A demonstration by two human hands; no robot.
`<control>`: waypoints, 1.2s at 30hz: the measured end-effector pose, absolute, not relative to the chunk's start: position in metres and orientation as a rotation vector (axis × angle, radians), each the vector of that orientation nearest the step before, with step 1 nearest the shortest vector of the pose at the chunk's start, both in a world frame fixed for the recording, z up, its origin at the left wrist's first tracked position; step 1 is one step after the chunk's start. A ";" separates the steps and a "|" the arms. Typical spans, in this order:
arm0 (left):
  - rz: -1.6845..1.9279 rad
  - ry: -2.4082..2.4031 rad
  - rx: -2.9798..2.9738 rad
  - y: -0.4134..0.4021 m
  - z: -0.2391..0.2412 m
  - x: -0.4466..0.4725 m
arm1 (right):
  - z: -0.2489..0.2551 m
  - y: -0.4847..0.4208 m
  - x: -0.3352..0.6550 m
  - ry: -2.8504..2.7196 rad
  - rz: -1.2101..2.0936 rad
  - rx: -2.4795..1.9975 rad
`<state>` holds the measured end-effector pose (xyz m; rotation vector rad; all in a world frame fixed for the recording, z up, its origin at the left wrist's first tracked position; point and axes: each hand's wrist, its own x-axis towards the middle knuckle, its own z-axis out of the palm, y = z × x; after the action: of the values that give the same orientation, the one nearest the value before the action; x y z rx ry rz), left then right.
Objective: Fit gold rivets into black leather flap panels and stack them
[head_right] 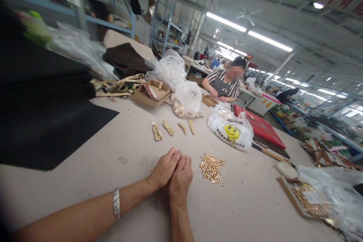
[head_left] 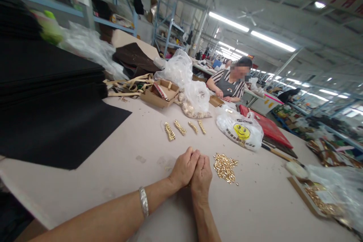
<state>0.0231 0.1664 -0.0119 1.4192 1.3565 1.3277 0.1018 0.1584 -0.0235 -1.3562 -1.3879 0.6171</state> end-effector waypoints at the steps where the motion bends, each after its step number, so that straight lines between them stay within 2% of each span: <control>1: 1.327 1.372 1.416 0.166 -0.012 0.024 | -0.024 0.158 0.102 -1.391 0.613 -1.359; 8: 1.373 1.362 1.393 0.171 -0.015 0.025 | -0.026 0.158 0.104 -1.379 0.592 -1.405; 16: 1.488 1.425 1.100 0.180 -0.023 0.027 | -0.041 0.168 0.101 -1.048 0.915 -1.364; 25: 1.583 1.443 0.996 0.181 -0.014 0.021 | -0.024 0.156 0.091 -1.217 0.847 -1.422; 33: 1.444 1.304 0.833 0.178 -0.018 0.023 | -0.026 0.169 0.102 -1.008 0.916 -1.301; 36: 1.317 1.207 0.872 0.174 -0.019 0.024 | -0.026 0.175 0.114 -1.033 0.804 -1.347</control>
<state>0.0241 0.1743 -0.0191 0.8724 1.2071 1.3165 0.1142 0.1747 -0.0257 -1.3465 -1.0331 0.8042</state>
